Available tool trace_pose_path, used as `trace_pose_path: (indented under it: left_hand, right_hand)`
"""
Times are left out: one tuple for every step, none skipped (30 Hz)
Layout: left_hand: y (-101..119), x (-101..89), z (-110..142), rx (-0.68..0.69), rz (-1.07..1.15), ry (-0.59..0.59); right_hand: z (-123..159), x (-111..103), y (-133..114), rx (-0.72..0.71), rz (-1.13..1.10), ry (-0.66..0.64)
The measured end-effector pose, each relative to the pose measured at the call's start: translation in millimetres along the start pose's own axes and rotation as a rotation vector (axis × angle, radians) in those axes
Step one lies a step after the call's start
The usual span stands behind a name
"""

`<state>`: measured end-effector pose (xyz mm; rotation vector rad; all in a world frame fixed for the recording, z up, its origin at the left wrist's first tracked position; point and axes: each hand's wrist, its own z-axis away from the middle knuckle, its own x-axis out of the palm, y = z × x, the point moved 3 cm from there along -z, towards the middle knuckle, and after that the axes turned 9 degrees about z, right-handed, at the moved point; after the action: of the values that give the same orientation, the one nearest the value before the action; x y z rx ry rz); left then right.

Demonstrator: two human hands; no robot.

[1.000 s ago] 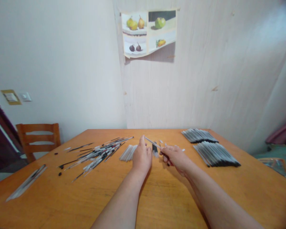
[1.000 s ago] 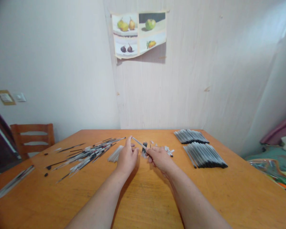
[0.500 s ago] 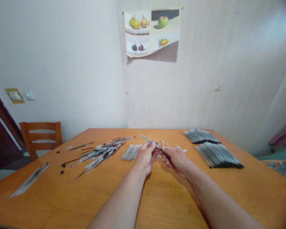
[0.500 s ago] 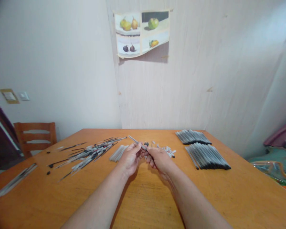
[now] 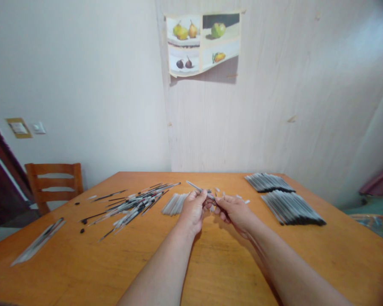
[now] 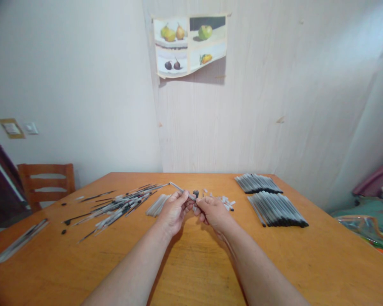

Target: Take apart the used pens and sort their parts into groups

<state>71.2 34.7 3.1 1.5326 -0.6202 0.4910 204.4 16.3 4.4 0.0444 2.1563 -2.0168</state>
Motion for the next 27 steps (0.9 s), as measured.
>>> trace_pose_path:
  left_hand:
    - [0.0,0.1,0.1,0.000,-0.004,0.003]
    - [-0.1,0.2,0.2,0.001,-0.006,0.006]
    - [-0.2,0.3,0.3,0.001,-0.009,0.007]
    - [-0.3,0.5,0.3,0.002,-0.013,0.004]
    - [-0.4,0.6,0.3,0.004,-0.017,-0.002]
    - [-0.6,0.8,0.2,0.006,-0.020,-0.010]
    - [-0.8,0.8,0.1,0.007,-0.023,-0.017]
    - [-1.0,0.6,0.0,0.008,-0.027,-0.020]
    - [-1.1,0.3,-0.2,0.009,-0.029,-0.019]
    - [-1.4,-0.1,-0.4,0.008,-0.029,-0.014]
    - [-1.6,-0.6,-0.7,0.005,-0.029,-0.008]
    - [-1.8,-1.0,-0.9,0.003,-0.027,-0.002]
    - [-2.0,-1.3,-1.2,0.000,-0.023,0.001]
    - [-2.2,-1.5,-1.5,-0.002,-0.020,0.000]
    - [-2.4,-1.6,-1.7,-0.004,-0.018,-0.003]
    - [-2.5,-1.7,-1.8,-0.005,-0.016,-0.006]
    - [-2.5,-1.7,-1.7,-0.005,-0.015,-0.007]
    - [-2.4,-1.6,-1.5,-0.006,-0.014,-0.007]
    - [-2.3,-1.6,-1.2,-0.007,-0.013,-0.003]
    - [-2.2,-1.5,-0.8,-0.010,-0.011,0.003]
    - [-2.1,-1.4,-0.4,-0.014,-0.009,0.008]
    - [-2.0,-1.2,-0.1,-0.019,-0.007,0.012]
    - [-2.0,-1.1,0.1,-0.023,-0.005,0.014]
    - [-1.9,-1.1,0.2,-0.027,-0.002,0.014]
    - [-2.0,-1.1,0.1,-0.029,0.002,0.013]
    - [-2.1,-1.3,-0.1,-0.030,0.006,0.013]
    - [-2.3,-1.6,-0.4,-0.029,0.009,0.014]
  right_hand:
    - [0.2,0.0,-0.8,-0.014,-0.008,0.008]
    - [0.4,-0.1,-1.5,-0.021,-0.019,0.020]
    - [0.7,-0.3,-2.0,-0.019,-0.027,0.033]
    - [1.0,-0.4,-2.1,-0.009,-0.027,0.044]
    - [1.3,-0.3,-1.8,0.009,-0.021,0.046]
    - [1.6,-0.1,-1.2,0.029,-0.011,0.040]
    - [1.8,0.3,-0.7,0.043,0.003,0.027]
    - [1.9,0.8,-0.3,0.046,0.018,0.011]
    - [1.9,1.1,-0.3,0.038,0.032,0.000]
    - [1.9,1.2,-0.5,0.022,0.044,-0.003]
    - [1.9,1.1,-0.8,0.003,0.049,0.002]
    - [1.8,0.9,-1.0,-0.011,0.046,0.012]
    - [1.7,0.7,-0.9,-0.015,0.036,0.024]
    - [1.6,0.5,-0.5,-0.008,0.022,0.034]
    - [1.4,0.5,0.1,0.005,0.011,0.037]
    - [1.2,0.7,0.7,0.019,0.009,0.031]
    - [1.0,1.0,1.1,0.030,0.019,0.023]
    - [0.9,1.3,1.1,0.035,0.036,0.014]
    - [0.9,1.4,0.7,0.032,0.050,0.010]
    - [1.1,1.3,-0.1,0.023,0.055,0.014]
    - [1.4,1.2,-1.1,0.010,0.052,0.024]
    - [1.8,0.9,-2.0,0.000,0.040,0.035]
    - [2.2,0.7,-2.4,-0.003,0.024,0.044]
    - [2.4,0.6,-2.2,0.003,0.007,0.047]
    - [2.3,0.6,-1.4,0.015,-0.004,0.043]
    - [2.0,0.5,0.0,0.030,-0.006,0.033]
    - [1.4,0.4,1.5,0.039,0.003,0.018]
